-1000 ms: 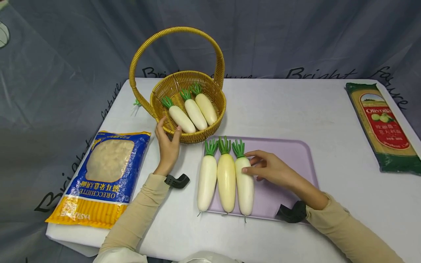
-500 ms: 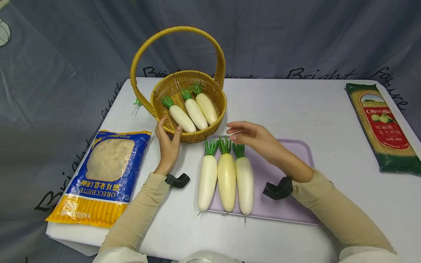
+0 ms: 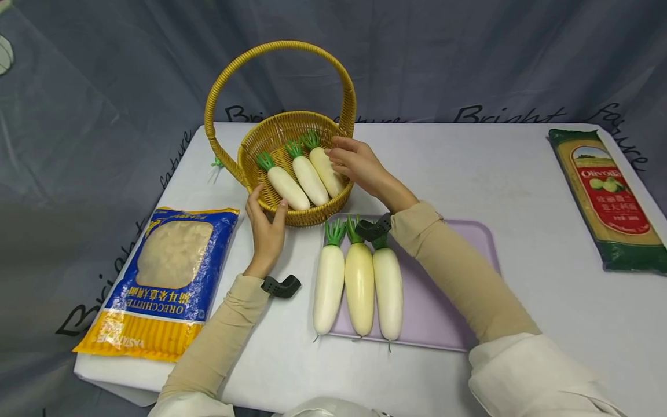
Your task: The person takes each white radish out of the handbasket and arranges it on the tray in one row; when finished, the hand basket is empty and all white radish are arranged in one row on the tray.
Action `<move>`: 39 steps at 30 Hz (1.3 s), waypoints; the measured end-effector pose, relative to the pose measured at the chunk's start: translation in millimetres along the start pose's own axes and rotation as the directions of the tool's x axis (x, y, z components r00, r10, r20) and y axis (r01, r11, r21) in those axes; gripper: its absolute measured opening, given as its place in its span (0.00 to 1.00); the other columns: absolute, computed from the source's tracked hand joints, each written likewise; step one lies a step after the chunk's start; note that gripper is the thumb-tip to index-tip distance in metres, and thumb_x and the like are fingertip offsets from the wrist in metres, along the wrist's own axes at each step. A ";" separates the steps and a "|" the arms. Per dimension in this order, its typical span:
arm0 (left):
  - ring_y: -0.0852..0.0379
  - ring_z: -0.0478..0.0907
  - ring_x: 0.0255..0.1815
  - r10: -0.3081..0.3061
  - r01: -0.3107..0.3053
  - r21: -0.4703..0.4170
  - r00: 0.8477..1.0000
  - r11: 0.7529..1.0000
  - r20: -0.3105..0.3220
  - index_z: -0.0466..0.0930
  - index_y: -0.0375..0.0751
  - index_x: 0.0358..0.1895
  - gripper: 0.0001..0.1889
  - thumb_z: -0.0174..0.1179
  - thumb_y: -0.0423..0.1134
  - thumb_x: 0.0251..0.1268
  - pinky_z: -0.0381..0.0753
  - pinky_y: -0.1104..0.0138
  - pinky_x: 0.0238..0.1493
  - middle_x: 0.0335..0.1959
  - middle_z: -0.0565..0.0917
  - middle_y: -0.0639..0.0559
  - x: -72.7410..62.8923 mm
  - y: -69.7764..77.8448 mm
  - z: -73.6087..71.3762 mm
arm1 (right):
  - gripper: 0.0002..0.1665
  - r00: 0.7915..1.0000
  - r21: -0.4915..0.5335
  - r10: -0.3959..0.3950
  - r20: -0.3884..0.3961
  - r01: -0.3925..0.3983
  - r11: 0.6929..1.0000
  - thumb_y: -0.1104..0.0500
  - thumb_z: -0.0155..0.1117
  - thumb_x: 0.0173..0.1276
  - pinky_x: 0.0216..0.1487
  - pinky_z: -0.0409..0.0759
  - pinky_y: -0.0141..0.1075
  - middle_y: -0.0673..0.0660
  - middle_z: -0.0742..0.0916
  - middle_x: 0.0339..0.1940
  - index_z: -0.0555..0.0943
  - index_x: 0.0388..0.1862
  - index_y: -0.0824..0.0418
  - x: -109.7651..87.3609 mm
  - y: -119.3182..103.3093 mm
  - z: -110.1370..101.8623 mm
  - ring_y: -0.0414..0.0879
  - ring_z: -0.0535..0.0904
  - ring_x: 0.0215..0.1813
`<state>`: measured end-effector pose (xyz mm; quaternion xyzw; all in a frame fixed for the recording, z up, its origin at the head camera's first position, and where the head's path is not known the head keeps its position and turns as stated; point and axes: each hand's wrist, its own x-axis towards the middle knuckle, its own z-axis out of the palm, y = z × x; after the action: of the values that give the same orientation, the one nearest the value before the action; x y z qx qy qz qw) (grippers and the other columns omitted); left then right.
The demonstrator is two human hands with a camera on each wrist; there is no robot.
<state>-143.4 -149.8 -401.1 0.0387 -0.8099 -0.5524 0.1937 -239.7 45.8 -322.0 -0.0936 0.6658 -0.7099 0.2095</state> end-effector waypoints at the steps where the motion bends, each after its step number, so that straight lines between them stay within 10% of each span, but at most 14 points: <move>1: 0.51 0.44 0.72 0.000 0.000 0.003 1.000 1.000 0.000 0.50 0.44 0.67 0.31 0.50 0.47 0.65 0.44 0.51 0.69 0.67 0.50 0.44 0.0 0.4 -0.5 | 0.35 1.000 -0.043 0.001 -0.024 -0.002 0.999 0.58 0.50 0.68 0.66 0.63 0.41 0.61 0.62 0.70 0.52 0.71 0.60 4.4 -0.5 2.3 0.51 0.61 0.69; 13: 0.52 0.45 0.71 0.010 -0.010 -0.003 1.000 1.000 0.002 0.50 0.44 0.67 0.32 0.50 0.49 0.65 0.45 0.53 0.69 0.67 0.51 0.43 -0.1 0.4 -1.3 | 0.38 0.963 -0.534 -0.006 -0.269 -0.144 0.833 0.49 0.55 0.64 0.66 0.61 0.45 0.59 0.61 0.70 0.54 0.70 0.56 30.9 0.9 28.0 0.52 0.56 0.70; 25: 0.52 0.45 0.71 0.011 -0.011 -0.002 1.000 1.000 0.003 0.50 0.43 0.67 0.31 0.50 0.48 0.65 0.46 0.53 0.69 0.67 0.51 0.43 -0.6 0.5 -0.7 | 0.50 0.938 -0.597 0.226 -0.261 -0.341 0.726 0.54 0.61 0.60 0.66 0.61 0.46 0.61 0.56 0.72 0.43 0.73 0.57 34.5 -8.8 30.6 0.54 0.50 0.73; 39: 0.52 0.46 0.71 0.003 -0.003 0.004 1.000 1.000 0.002 0.51 0.43 0.67 0.31 0.50 0.48 0.65 0.46 0.53 0.69 0.67 0.51 0.43 -0.6 1.2 -0.4 | 0.52 0.948 -0.652 0.234 -0.216 -0.319 0.688 0.64 0.63 0.55 0.48 0.71 0.40 0.59 0.64 0.69 0.44 0.72 0.53 34.5 -8.0 29.3 0.53 0.68 0.60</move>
<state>-142.5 -149.5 -400.0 0.0373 -0.8112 -0.5505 0.1936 -259.9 4.9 -316.4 -0.0206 0.8958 -0.3817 0.2265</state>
